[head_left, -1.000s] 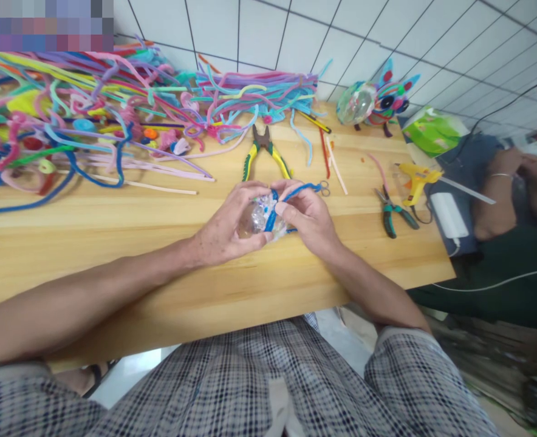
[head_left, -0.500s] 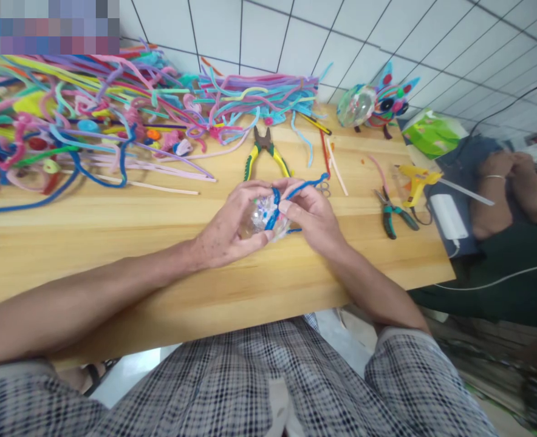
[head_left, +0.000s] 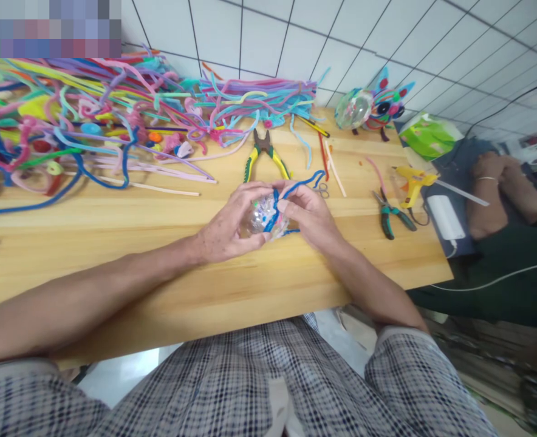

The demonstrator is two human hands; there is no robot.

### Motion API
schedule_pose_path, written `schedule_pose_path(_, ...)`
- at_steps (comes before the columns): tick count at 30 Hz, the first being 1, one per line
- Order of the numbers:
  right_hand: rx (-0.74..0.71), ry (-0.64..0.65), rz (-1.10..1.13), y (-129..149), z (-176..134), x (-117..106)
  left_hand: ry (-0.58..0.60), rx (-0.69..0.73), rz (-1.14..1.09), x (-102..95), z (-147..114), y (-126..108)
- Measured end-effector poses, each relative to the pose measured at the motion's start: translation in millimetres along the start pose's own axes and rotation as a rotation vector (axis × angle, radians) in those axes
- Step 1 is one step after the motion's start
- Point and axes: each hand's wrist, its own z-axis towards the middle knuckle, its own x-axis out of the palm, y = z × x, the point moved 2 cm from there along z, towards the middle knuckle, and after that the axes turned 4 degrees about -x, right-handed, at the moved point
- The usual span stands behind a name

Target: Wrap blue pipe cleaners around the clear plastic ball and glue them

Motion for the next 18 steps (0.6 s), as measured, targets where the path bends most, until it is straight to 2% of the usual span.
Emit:
schedule_pose_path(4,-0.012,0.008,-0.029,4,-4,2,-0.032,-0.07,0.055,-1.9,1,-9)
schedule_pose_path(8,-0.008,0.001,-0.037,5,-6,2,0.011,-0.162,0.031,-3.4,2,-13)
schedule_pose_path(18,-0.031,0.0,-0.067,7,-5,-1,0.0,-0.038,-0.019,-2.2,3,-6)
